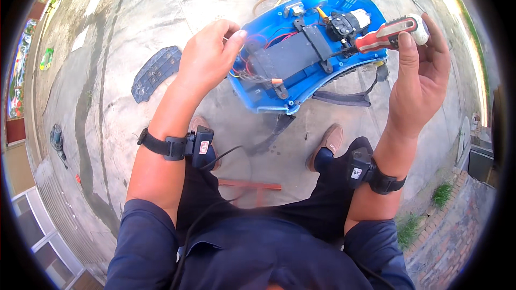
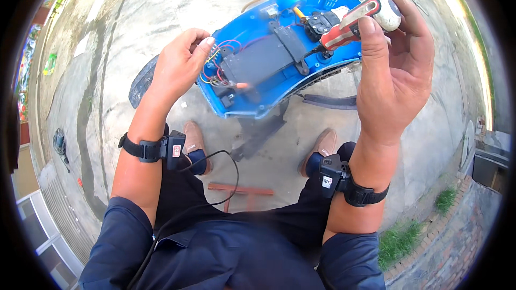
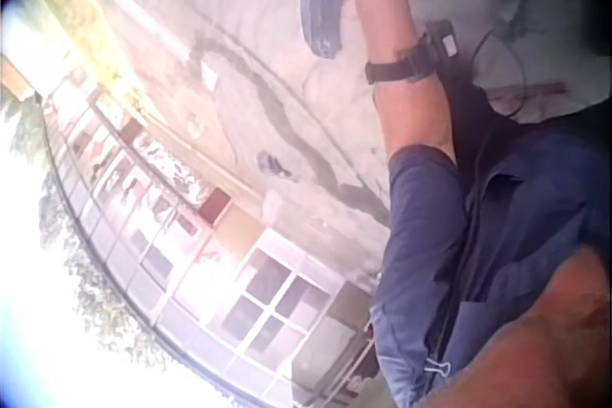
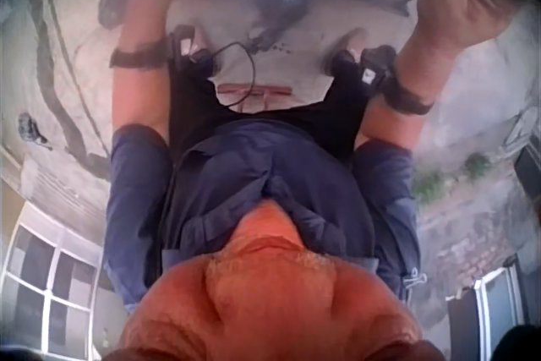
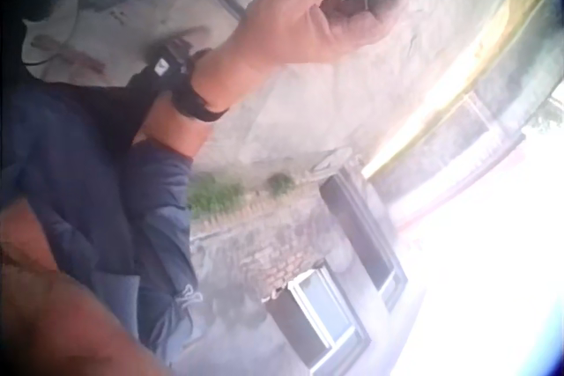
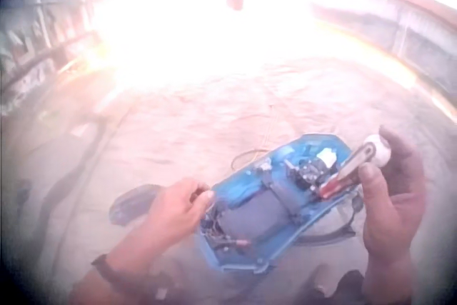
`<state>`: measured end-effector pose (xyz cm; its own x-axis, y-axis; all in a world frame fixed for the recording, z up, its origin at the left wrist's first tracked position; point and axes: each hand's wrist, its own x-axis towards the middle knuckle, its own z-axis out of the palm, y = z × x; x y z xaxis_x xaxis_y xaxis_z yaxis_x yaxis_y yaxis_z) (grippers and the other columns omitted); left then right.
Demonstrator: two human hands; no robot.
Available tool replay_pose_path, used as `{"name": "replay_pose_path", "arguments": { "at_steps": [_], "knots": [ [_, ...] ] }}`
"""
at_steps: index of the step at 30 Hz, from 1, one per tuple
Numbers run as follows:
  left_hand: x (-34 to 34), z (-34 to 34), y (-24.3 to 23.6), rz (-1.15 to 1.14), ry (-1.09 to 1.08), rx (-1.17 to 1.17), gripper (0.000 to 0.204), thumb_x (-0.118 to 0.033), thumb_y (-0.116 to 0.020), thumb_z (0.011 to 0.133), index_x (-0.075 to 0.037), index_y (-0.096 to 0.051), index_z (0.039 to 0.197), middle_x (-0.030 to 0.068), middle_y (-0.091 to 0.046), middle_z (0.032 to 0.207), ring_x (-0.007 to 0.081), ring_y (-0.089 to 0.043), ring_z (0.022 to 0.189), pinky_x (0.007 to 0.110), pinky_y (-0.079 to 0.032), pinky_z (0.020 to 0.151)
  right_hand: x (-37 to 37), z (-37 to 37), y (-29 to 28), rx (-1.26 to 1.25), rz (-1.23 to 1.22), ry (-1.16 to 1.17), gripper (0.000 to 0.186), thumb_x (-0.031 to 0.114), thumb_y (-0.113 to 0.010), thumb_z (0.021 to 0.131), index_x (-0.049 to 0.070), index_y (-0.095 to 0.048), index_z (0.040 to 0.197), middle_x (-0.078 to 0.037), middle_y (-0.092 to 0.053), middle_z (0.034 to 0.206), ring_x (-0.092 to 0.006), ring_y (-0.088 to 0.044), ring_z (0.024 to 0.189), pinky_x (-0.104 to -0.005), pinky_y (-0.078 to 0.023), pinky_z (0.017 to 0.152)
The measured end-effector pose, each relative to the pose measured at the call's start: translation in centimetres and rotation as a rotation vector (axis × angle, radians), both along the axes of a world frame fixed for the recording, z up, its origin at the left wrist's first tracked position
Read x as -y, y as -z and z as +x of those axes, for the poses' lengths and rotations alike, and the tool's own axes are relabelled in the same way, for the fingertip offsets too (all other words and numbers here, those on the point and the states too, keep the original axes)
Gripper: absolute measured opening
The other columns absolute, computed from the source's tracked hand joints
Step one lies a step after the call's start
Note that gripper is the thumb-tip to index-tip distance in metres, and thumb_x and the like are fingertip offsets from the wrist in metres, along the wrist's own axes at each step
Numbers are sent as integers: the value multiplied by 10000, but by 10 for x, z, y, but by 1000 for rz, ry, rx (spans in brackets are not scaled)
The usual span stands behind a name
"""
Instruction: The person removes a plastic cover from a blue sprayer machine, uses a screwdriver on internal components, and extracts a black battery from the housing.
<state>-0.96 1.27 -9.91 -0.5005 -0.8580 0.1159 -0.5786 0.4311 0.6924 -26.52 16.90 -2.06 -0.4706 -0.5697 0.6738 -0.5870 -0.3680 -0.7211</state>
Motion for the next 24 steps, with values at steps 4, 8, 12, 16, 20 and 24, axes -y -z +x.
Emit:
{"name": "replay_pose_path", "arguments": {
  "at_steps": [4,8,12,16,20,24],
  "knots": [
    [-1,-4,1,-42,-2,13,278,-258,-685,1006,-10,-700,1129,148,-750,934,213,-728,867,341,-566,789,-2,-4,-2,-20,-28,-15,412,-17,-710,975,-43,-580,1365,-88,-666,1137,-126,-668,1008,-256,-562,867],
    [-2,-5,1,-29,-18,23,274,-254,-682,1008,-12,-696,1137,151,-752,933,220,-731,867,347,-568,789,-1,-3,2,-3,-20,-72,410,-27,-718,962,-45,-588,1350,-94,-660,1129,-130,-688,968,-259,-593,809],
    [-1,-8,-1,-18,-26,51,274,-255,-684,1007,-17,-695,1142,149,-753,931,221,-732,865,349,-569,789,-2,-2,5,-43,10,-57,414,-22,-740,943,-33,-603,1333,-102,-677,1130,-137,-711,944,-271,-617,781],
    [-1,-7,-1,6,-40,50,274,-257,-691,1003,-23,-697,1145,145,-754,932,217,-732,863,347,-569,788,-1,0,8,-100,8,-36,413,-11,-755,933,-19,-613,1321,-99,-706,1118,-131,-725,892,-279,-619,769],
    [-2,-9,-1,3,-46,64,274,-256,-695,1000,-23,-697,1143,143,-754,933,211,-731,863,345,-570,789,1,-1,9,-146,-4,0,402,-19,-748,934,-19,-611,1312,-95,-711,1081,-132,-730,831,-276,-621,737],
    [0,-7,4,-15,-41,27,277,-320,-671,993,-61,-693,1087,159,-754,944,319,-739,858,416,-570,766,2,3,8,-59,-8,-84,391,-34,-738,936,-24,-611,1305,-94,-707,1048,-140,-730,828,-272,-622,711]
  ]
}}
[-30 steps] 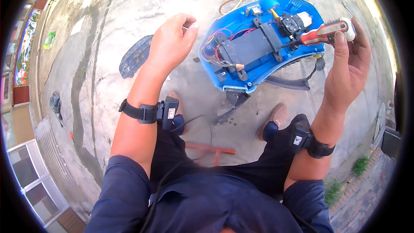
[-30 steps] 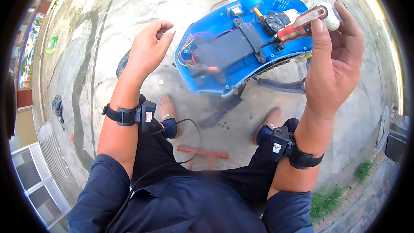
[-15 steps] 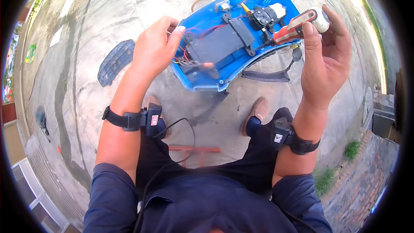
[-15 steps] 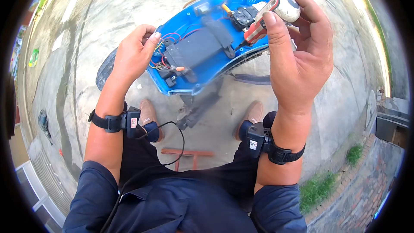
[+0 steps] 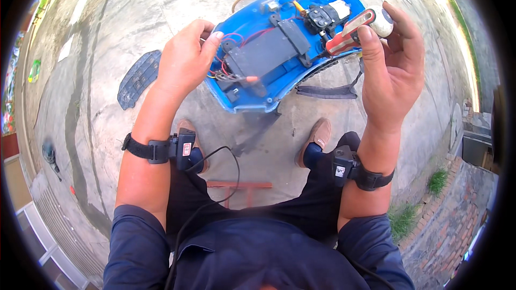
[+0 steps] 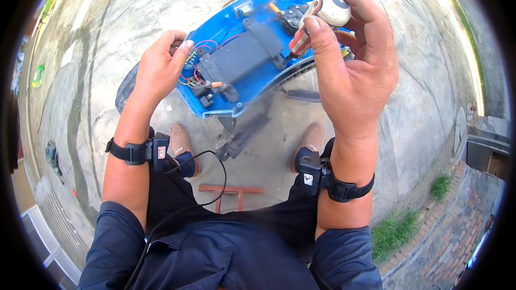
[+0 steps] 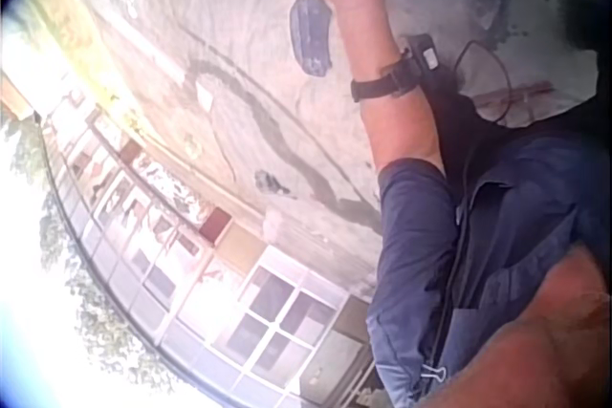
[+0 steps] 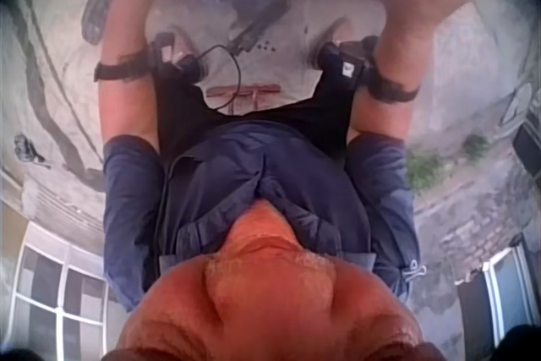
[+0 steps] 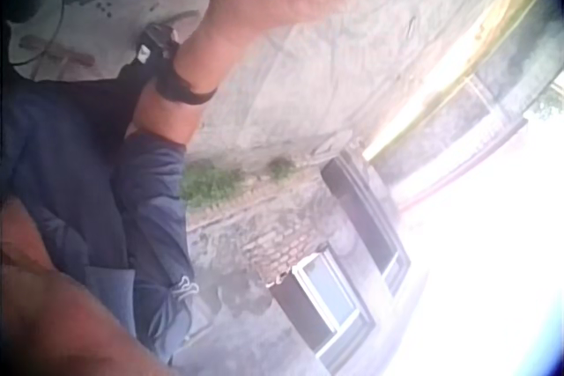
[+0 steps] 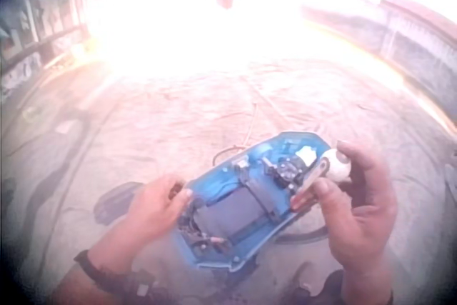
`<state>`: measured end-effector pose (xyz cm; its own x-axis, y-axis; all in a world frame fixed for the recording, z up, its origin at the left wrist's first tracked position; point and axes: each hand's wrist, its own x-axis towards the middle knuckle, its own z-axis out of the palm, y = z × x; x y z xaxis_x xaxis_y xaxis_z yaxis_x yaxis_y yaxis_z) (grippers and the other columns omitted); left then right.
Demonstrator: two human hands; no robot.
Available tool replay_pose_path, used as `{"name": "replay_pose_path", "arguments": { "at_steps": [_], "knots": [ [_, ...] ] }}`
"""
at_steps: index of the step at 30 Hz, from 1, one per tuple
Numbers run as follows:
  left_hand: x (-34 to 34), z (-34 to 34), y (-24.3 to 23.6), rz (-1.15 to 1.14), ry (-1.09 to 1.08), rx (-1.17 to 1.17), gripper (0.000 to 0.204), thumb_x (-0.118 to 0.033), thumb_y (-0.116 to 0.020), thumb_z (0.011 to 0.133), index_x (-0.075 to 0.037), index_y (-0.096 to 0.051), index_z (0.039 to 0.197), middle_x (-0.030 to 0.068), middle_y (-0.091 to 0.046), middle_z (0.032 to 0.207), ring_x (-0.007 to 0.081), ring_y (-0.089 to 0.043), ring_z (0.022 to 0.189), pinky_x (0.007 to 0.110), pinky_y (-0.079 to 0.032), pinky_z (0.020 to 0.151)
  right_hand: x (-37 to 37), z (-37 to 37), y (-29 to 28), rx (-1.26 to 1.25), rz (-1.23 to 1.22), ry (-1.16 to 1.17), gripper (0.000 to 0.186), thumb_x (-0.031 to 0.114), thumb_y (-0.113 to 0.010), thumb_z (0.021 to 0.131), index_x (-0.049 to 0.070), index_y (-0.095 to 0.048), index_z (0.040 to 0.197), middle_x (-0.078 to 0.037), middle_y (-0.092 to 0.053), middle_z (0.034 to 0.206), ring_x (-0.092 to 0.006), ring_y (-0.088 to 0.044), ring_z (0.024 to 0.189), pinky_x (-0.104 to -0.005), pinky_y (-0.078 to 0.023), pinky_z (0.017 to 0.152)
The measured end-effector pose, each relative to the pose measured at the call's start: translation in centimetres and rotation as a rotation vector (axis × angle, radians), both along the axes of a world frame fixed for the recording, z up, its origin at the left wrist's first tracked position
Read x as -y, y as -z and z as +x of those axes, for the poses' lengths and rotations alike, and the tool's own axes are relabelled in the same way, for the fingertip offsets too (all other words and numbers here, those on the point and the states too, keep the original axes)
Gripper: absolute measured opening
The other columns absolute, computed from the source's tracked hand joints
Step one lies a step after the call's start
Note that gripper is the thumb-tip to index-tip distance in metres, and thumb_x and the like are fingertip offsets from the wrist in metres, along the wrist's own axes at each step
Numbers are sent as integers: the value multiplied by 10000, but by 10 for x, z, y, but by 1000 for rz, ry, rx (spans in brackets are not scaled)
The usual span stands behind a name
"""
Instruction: The person removes a plastic cover from a blue sprayer machine, uses a screwdriver on internal components, and extracts a black battery from the housing.
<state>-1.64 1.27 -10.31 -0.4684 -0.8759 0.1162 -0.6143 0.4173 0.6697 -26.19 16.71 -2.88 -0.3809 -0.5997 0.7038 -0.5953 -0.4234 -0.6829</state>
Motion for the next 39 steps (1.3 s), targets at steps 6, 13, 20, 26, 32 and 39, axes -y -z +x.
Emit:
{"name": "replay_pose_path", "arguments": {
  "at_steps": [6,13,20,26,32,39],
  "knots": [
    [-2,-2,-6,27,-1,32,281,-263,-692,1000,-20,-698,1142,134,-749,931,202,-719,861,341,-565,791,0,-1,1,-60,-3,45,384,-49,-727,936,-23,-613,1301,-97,-703,1028,-145,-728,819,-273,-624,688],
    [0,-1,-4,16,3,29,273,-259,-690,1001,-20,-696,1132,128,-743,913,198,-714,841,337,-562,780,-1,-4,4,-21,4,80,422,33,-815,893,20,-635,1274,-76,-703,1053,-126,-710,915,-256,-610,719],
    [3,1,2,25,2,-6,282,-312,-692,976,-54,-700,1090,160,-753,942,303,-739,858,405,-571,770,-1,0,4,21,-2,68,449,68,-877,842,56,-641,1223,-43,-685,1026,-105,-705,890,-255,-602,712],
    [2,0,-2,47,9,21,256,-238,-697,1002,-13,-687,1122,108,-737,894,167,-699,821,321,-560,764,-7,2,1,-106,103,111,490,8,-841,871,7,-595,1295,-77,-645,1190,-138,-674,1036,-293,-597,873],
    [2,-1,-4,55,8,37,260,-238,-698,999,-14,-684,1129,110,-741,901,170,-704,828,324,-561,765,-4,-2,3,-177,85,123,461,-8,-832,873,-4,-642,1293,-60,-669,1171,-122,-685,982,-270,-586,866],
    [1,-1,-5,61,1,39,261,-236,-702,994,-18,-686,1135,112,-743,906,174,-708,830,325,-562,767,-2,-3,0,-79,19,-6,408,-32,-829,844,17,-699,1228,-54,-671,1079,-118,-711,875,-251,-587,755]
  ]
}}
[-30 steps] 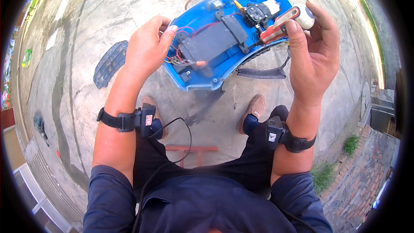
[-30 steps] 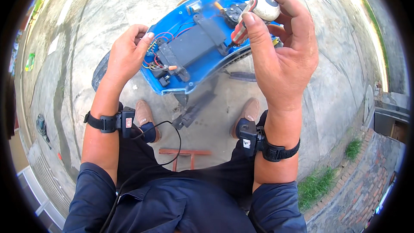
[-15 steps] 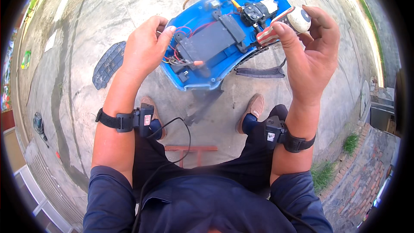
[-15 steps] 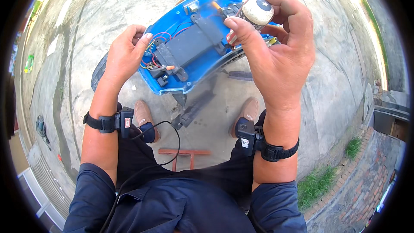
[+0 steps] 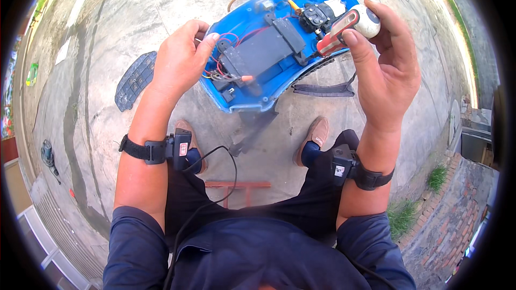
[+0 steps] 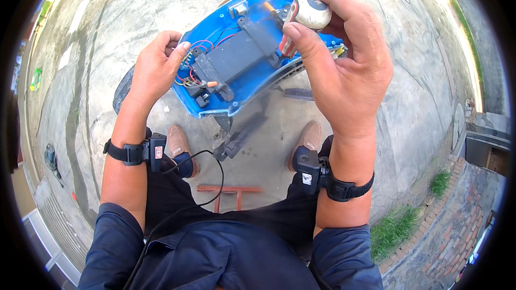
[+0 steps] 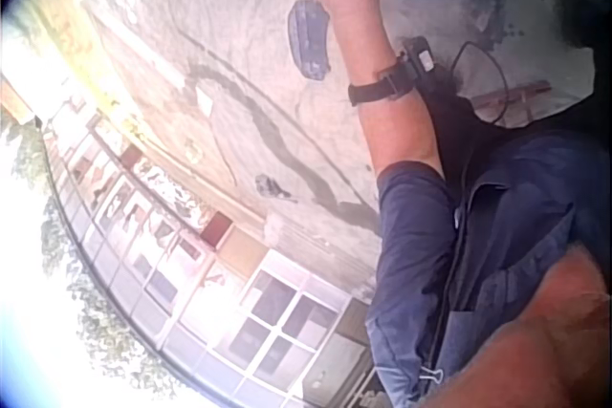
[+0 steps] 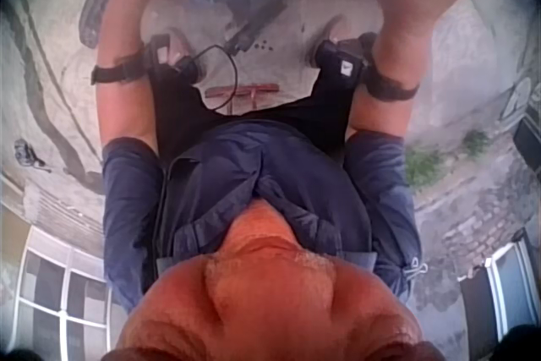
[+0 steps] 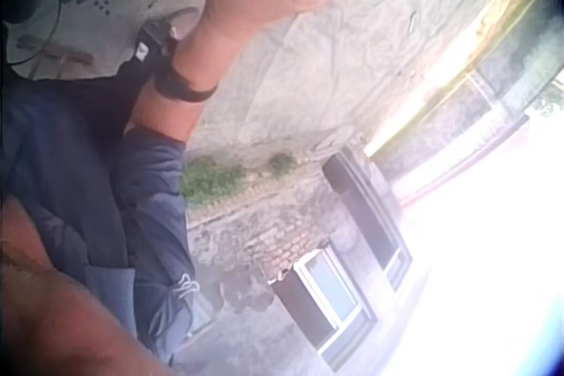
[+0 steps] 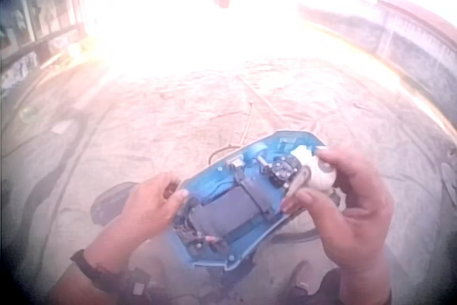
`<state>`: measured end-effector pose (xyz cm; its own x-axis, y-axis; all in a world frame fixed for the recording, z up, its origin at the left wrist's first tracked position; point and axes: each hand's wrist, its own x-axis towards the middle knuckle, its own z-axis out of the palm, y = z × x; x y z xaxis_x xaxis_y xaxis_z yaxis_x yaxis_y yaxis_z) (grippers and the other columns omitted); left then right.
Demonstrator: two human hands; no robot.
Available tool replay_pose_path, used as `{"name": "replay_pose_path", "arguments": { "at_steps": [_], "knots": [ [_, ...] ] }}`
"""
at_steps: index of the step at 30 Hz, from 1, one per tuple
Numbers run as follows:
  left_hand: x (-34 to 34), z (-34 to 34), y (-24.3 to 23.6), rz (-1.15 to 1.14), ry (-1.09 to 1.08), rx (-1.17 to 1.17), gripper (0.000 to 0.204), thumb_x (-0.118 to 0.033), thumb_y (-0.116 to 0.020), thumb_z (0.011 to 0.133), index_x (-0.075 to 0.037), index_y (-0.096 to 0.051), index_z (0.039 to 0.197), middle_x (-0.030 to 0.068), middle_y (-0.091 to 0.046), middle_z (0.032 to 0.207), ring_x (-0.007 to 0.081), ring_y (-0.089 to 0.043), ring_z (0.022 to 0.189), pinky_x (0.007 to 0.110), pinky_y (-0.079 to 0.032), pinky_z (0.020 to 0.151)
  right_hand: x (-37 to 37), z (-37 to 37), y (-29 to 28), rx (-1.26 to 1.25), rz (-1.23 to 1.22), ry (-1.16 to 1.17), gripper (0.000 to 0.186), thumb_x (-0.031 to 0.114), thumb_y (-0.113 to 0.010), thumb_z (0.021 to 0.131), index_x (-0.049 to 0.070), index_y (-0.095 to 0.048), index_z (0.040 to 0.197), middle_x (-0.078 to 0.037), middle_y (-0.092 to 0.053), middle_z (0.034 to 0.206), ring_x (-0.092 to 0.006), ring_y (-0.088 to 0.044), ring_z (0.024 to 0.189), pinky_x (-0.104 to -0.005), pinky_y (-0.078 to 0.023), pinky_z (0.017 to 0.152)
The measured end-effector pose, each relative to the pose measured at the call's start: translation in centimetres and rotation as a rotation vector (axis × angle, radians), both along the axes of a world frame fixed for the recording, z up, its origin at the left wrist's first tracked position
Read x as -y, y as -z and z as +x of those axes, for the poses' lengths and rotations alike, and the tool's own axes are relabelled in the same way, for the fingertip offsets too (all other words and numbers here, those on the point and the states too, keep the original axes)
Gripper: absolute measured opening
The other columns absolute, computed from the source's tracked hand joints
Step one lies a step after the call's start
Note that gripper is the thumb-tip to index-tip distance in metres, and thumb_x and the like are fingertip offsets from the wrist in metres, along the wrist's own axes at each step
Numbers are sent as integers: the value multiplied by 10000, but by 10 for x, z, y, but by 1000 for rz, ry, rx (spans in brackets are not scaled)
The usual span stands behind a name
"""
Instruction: The person removes a plastic cover from a blue sprayer machine, uses a screwdriver on internal components, and extracts a black battery from the housing.
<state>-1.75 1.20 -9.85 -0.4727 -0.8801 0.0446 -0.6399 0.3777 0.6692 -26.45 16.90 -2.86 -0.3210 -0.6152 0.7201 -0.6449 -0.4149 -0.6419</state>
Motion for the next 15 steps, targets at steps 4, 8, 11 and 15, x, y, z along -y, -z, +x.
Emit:
{"name": "replay_pose_path", "arguments": {
  "at_steps": [4,8,11,15],
  "knots": [
    [1,1,2,-9,-1,-15,273,-273,-706,978,-37,-696,1113,132,-749,912,232,-724,838,360,-565,765,-5,-7,-5,-13,85,-44,368,-40,-770,897,8,-698,1255,-57,-673,1100,-122,-706,876,-261,-585,773],
    [2,2,2,-14,0,-28,281,-305,-708,965,-55,-706,1093,151,-756,928,285,-741,852,393,-570,770,-5,-2,-7,122,121,-45,363,-7,-793,885,31,-716,1238,-44,-679,1096,-117,-665,861,-257,-558,777],
    [-1,0,-4,0,11,-12,275,-252,-706,990,-20,-687,1137,115,-744,900,180,-707,819,327,-558,757,-1,-8,0,-128,28,146,380,25,-835,853,55,-731,1217,-36,-685,1099,-122,-633,854,-257,-526,764],
    [-1,0,-2,-2,10,-15,280,-255,-708,989,-19,-687,1138,117,-744,901,184,-710,822,330,-560,759,1,-8,4,-210,-31,221,404,62,-880,814,69,-741,1194,-38,-690,1097,-132,-624,852,-262,-498,745]
  ]
}}
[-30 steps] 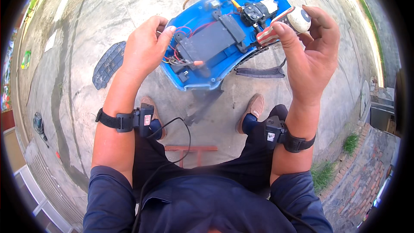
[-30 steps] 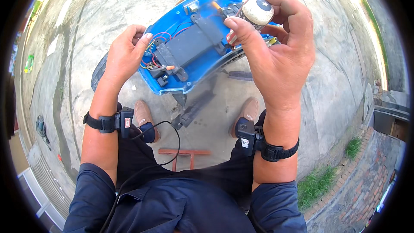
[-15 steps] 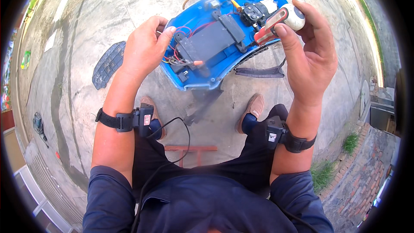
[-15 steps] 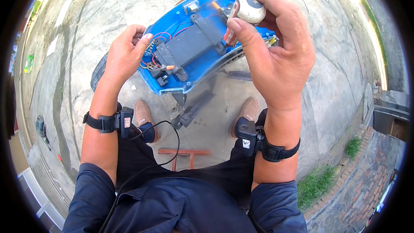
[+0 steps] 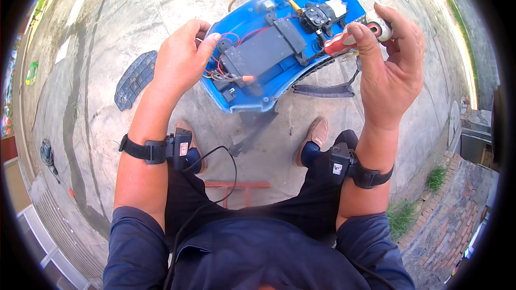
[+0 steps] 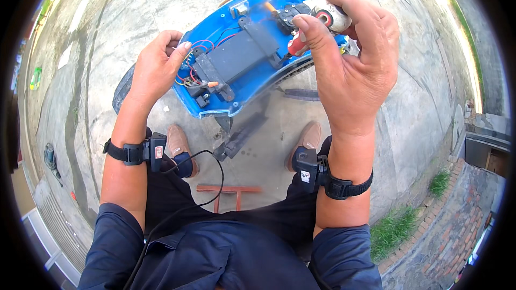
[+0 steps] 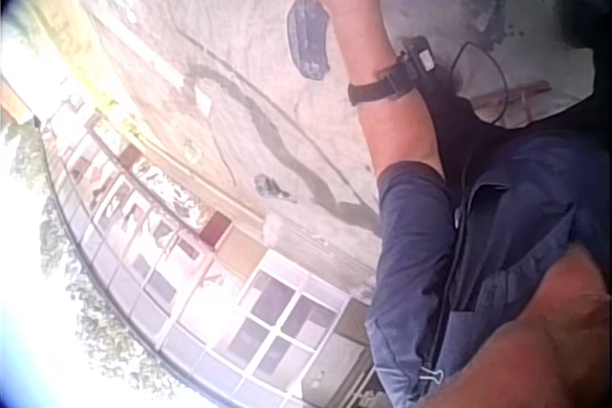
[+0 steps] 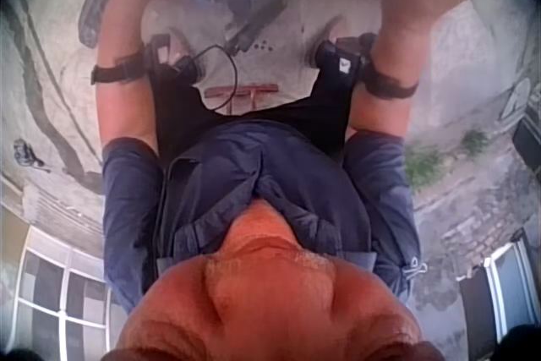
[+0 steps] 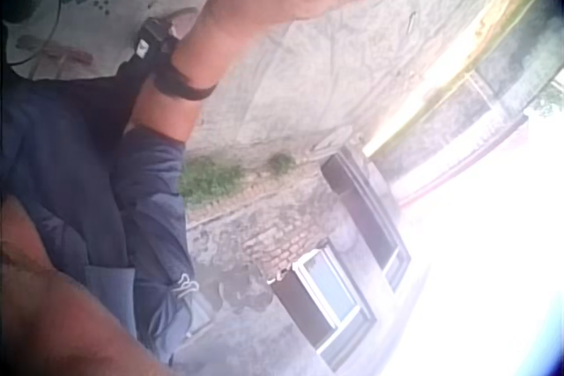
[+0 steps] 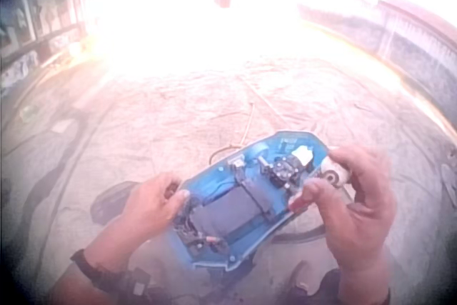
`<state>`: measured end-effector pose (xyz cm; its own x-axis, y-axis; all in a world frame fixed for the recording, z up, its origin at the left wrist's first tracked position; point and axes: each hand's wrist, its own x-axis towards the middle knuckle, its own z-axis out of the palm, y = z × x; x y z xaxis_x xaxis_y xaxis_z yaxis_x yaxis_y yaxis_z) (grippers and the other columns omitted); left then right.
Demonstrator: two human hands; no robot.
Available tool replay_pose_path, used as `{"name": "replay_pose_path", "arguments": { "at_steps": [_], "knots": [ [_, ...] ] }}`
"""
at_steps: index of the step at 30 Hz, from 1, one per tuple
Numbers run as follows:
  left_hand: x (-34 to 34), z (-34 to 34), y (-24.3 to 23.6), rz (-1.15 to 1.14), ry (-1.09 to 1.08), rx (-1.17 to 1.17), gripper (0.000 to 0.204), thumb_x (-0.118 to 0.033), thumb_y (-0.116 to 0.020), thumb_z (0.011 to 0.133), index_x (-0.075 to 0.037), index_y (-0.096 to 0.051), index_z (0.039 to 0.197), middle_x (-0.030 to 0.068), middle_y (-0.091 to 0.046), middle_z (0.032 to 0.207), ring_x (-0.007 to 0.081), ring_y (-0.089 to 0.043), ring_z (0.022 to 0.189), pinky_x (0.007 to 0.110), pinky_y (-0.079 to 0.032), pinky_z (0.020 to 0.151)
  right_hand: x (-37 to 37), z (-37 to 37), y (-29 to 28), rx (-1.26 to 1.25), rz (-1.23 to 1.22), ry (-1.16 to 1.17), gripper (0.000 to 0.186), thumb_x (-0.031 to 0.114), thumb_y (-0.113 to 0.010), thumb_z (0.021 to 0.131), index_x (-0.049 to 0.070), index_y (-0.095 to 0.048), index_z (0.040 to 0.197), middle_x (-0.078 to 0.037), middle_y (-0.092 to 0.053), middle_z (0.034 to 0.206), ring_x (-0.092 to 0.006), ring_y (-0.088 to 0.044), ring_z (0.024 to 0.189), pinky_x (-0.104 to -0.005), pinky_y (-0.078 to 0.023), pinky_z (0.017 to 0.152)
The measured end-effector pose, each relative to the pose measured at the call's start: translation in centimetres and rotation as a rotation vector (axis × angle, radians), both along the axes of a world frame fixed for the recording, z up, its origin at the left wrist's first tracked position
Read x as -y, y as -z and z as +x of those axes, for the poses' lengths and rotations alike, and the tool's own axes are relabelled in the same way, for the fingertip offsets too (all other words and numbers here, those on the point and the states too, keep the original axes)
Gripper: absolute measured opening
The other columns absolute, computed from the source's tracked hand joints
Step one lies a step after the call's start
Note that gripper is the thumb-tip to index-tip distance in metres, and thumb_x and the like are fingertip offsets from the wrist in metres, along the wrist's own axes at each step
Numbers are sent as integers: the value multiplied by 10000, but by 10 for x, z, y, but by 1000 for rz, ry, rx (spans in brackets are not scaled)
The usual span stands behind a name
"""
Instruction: The person removes a plastic cover from a blue sprayer machine, uses a screwdriver on internal components, and extracts a black battery from the housing.
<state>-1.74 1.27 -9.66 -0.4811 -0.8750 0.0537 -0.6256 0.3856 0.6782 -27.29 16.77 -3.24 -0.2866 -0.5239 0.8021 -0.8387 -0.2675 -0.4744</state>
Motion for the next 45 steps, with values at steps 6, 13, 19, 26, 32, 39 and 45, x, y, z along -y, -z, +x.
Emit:
{"name": "replay_pose_path", "arguments": {
  "at_steps": [6,13,19,26,32,39,45],
  "knots": [
    [1,1,2,2,-9,-6,281,-303,-701,967,-56,-707,1103,146,-761,937,280,-742,856,391,-573,775,-1,7,-10,261,24,-233,384,2,-806,885,5,-695,1253,-64,-685,1069,-127,-674,874,-256,-551,775],
    [1,0,1,1,3,4,282,-255,-713,986,-21,-689,1141,112,-748,904,178,-712,825,328,-561,756,-7,1,-5,233,176,-265,476,-47,-752,927,-35,-600,1378,-115,-665,1299,-137,-641,1134,-244,-514,890],
    [1,0,1,5,7,-2,285,-248,-713,983,-15,-688,1146,118,-752,913,181,-717,835,330,-564,760,-6,1,-7,28,166,-58,500,-37,-802,886,-41,-614,1350,-107,-678,1232,-156,-641,1136,-271,-520,950],
    [1,0,1,11,3,1,280,-239,-716,979,-15,-687,1144,119,-752,917,181,-717,837,333,-564,764,-7,5,-14,451,212,-479,470,-41,-708,953,-58,-558,1398,-173,-648,1363,-210,-641,1191,-324,-509,1021],
    [1,-1,0,20,3,-8,277,-226,-724,973,-13,-685,1147,122,-753,923,178,-717,840,330,-565,764,1,-1,-1,124,22,-229,427,43,-824,882,-5,-667,1276,-79,-692,1137,-145,-626,1001,-280,-504,897],
    [1,0,2,13,3,-19,277,-213,-727,968,-12,-683,1154,132,-756,931,181,-718,843,330,-566,766,-9,-3,-7,7,214,-130,477,-19,-746,942,-55,-570,1384,-126,-687,1206,-173,-660,1079,-314,-508,993],
    [1,-1,0,31,-1,5,278,-212,-729,967,-14,-682,1156,124,-756,928,181,-718,841,328,-566,764,-5,4,-8,458,164,-491,433,-14,-669,990,-50,-552,1405,-184,-679,1273,-223,-680,1104,-357,-540,999]
  ]
}}
